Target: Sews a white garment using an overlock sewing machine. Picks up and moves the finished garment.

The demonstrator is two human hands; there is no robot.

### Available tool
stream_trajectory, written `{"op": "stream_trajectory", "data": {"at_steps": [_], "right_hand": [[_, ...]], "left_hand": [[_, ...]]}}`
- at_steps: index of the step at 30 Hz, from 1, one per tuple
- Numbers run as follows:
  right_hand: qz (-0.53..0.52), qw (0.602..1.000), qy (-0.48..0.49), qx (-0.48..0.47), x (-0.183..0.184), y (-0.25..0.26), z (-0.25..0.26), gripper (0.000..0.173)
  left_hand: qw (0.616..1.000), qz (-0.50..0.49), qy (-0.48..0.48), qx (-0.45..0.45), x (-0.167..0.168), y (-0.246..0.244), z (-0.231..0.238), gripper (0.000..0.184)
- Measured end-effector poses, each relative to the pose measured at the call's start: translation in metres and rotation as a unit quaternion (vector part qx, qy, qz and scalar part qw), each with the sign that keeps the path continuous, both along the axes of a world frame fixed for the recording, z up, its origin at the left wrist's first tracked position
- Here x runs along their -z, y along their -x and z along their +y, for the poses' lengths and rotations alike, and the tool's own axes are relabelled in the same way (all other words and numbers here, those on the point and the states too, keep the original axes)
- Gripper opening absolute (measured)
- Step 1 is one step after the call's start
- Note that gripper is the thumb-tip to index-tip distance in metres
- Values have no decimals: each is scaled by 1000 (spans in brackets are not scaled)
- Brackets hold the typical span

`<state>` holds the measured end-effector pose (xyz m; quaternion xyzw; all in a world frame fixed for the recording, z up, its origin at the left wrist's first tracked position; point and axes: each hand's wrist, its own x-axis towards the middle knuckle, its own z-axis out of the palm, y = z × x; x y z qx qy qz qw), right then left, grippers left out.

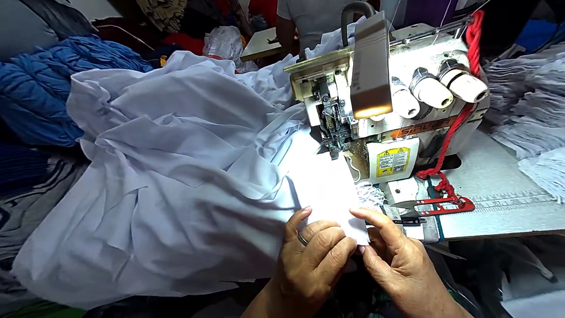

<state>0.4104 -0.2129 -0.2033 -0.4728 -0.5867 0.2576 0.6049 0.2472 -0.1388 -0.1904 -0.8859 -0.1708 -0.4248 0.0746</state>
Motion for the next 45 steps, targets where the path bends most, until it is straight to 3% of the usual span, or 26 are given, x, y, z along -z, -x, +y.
{"op": "stream_trajectory", "data": {"at_steps": [6, 10, 13, 17, 20, 23, 30, 39, 45], "right_hand": [[-1, 999, -19, -28, 0, -4, 3, 21], [10, 997, -54, -56, 0, -4, 9, 13], [-1, 994, -87, -69, -3, -12, 15, 13], [-42, 989, -122, -69, -13, -19, 18, 13], [-120, 983, -140, -21, -19, -26, 17, 12], [-158, 980, -121, 17, -22, -27, 10, 11], [-154, 986, -60, 16, -9, -29, 5, 9], [-208, 967, -114, 95, -10, -33, 66, 18], [-339, 916, -105, 188, -24, -32, 85, 28]], "left_hand": [[999, -28, 9, -13, 5, -2, -4, 12], [993, -62, 71, -64, 20, -1, 0, 41], [991, -45, 37, -122, 28, 1, 11, 56], [992, -29, -7, -124, 24, 3, 15, 23], [995, -57, 4, -80, -7, 16, 15, 19], [999, -25, -15, -22, -32, 24, 13, 14], [997, 54, 22, 44, -22, 28, 17, 16], [997, 50, 11, -49, -25, 19, 53, 30], [990, 86, 55, -96, -44, 0, 84, 32]]}}
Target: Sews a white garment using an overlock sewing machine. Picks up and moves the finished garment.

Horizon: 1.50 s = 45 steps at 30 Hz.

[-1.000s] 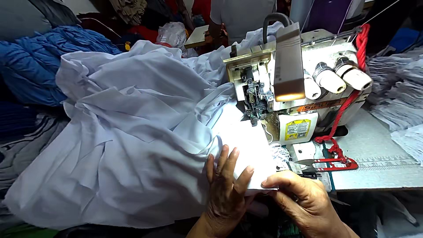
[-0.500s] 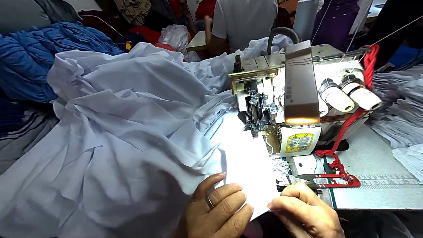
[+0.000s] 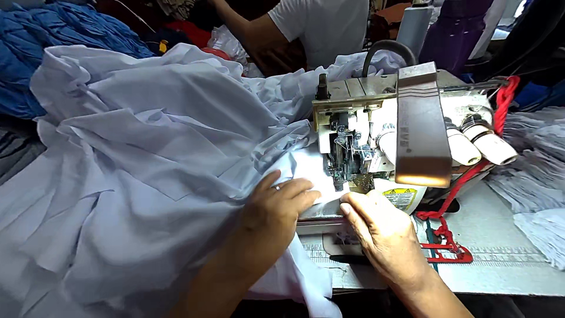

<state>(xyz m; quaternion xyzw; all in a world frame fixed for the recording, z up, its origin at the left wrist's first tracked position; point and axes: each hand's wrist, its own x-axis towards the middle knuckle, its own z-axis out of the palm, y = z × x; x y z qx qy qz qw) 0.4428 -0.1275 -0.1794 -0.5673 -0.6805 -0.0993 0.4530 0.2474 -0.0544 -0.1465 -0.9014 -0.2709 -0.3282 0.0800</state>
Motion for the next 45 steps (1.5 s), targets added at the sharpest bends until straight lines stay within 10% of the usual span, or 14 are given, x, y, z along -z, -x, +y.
{"op": "stream_trajectory", "data": {"at_steps": [10, 20, 29, 35, 45], "right_hand": [[127, 988, -9, -81, 18, 11, -28, 27], [194, 887, 369, -200, 15, 35, -36, 32], [166, 951, 183, -184, 3, 17, -69, 19], [179, 949, 120, -228, -19, 4, -73, 26], [365, 898, 111, -218, 13, 17, -45, 17]], "left_hand": [[992, 55, 74, -85, -15, -14, 39, 31], [994, 17, 87, -66, -4, -2, 42, 31], [998, -3, 67, -7, -17, 5, 16, 43], [960, 86, 154, 215, -38, -2, -35, 43], [978, -42, 177, 105, -43, 8, -4, 23]]}}
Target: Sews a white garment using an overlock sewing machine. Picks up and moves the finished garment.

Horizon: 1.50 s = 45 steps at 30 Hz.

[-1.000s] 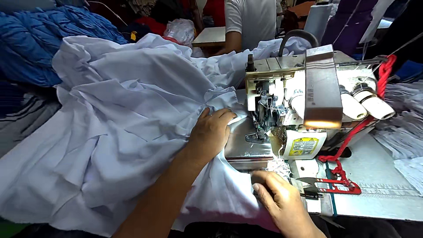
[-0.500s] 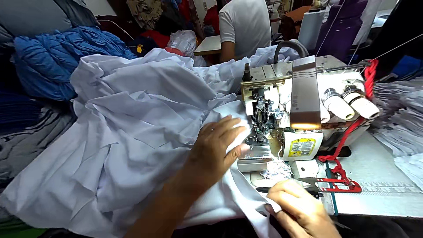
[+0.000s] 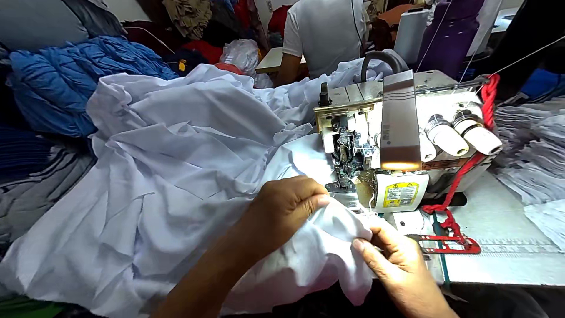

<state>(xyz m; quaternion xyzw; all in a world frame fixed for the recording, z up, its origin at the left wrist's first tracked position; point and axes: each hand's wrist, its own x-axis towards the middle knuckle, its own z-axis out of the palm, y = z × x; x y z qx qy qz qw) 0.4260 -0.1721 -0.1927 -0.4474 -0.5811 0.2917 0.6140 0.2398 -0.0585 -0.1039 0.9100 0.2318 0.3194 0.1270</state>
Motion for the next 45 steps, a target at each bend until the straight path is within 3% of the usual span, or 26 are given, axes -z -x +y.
{"op": "stream_trajectory", "data": {"at_steps": [3, 6, 8, 10, 17, 25, 31, 36, 40, 43, 45], "right_hand": [[92, 992, 78, 19, 20, 18, 0, 17], [137, 988, 41, 61, 24, 22, -1, 32], [99, 991, -15, 85, 25, 21, 0, 42], [39, 993, -45, 104, 24, 17, 0, 40], [20, 989, 140, 46, -5, -4, 9, 52], [36, 984, 160, 67, -21, -4, 24, 51], [19, 991, 109, 69, 1, -10, 10, 42], [9, 994, 77, 78, 19, -15, -16, 34], [-37, 989, -35, 138, 12, -12, -26, 21], [-60, 984, -126, 113, -9, -4, -36, 12], [-109, 968, -197, 110, -18, 1, -37, 10]], "left_hand": [[997, 31, 16, -71, 0, -9, 7, 23], [990, 78, -44, -111, 8, -22, 13, 19], [983, 108, -88, -116, 10, -27, 17, 18], [977, 145, -101, -120, 6, -31, 17, 20], [979, 111, -115, -128, 8, -37, 30, 20], [974, 104, -121, -161, 7, -37, 40, 21], [975, 98, -151, -131, 13, -27, 32, 16], [981, 47, -163, -93, 8, -12, -2, 29], [989, 52, -135, 14, 14, -18, -26, 35], [984, 99, -141, 42, 16, -23, -28, 57], [986, 102, -117, 56, 12, -21, -27, 56]]}}
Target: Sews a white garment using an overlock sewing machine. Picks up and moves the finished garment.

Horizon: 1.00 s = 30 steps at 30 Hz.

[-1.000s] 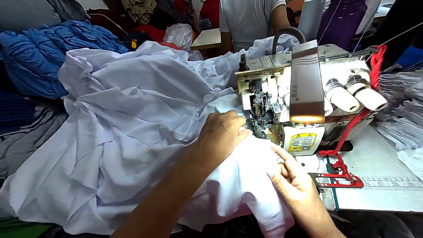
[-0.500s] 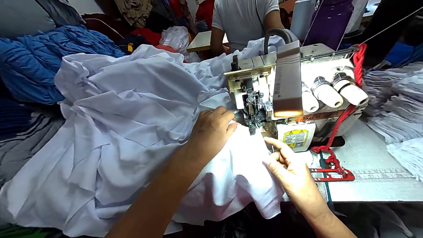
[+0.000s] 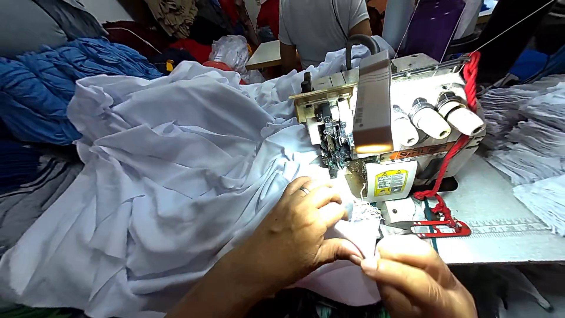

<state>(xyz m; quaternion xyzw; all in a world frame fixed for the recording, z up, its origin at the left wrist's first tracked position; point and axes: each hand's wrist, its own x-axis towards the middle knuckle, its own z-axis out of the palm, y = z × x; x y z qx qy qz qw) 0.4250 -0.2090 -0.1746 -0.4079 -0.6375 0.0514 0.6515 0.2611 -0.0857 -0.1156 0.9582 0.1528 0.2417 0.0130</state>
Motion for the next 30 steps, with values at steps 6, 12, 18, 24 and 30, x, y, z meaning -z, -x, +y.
{"op": "stream_trajectory", "data": {"at_steps": [6, 12, 18, 24, 30], "right_hand": [[142, 974, 148, -96, 5, 8, -8, 39], [258, 854, 358, -274, 8, 10, -17, 14], [184, 933, 281, -125, 30, 15, 3, 16], [244, 911, 325, -67, 30, 15, 13, 31], [186, 885, 422, -62, 22, 9, 29, 50]], "left_hand": [[963, -23, 220, 152, -25, 22, 1, 32], [965, -53, 251, 62, -20, 28, 2, 15], [989, -67, 133, -24, -11, 15, 12, 20], [985, -102, 130, -45, -5, 2, 24, 18], [983, -104, 124, -83, 2, -6, 31, 13]]}}
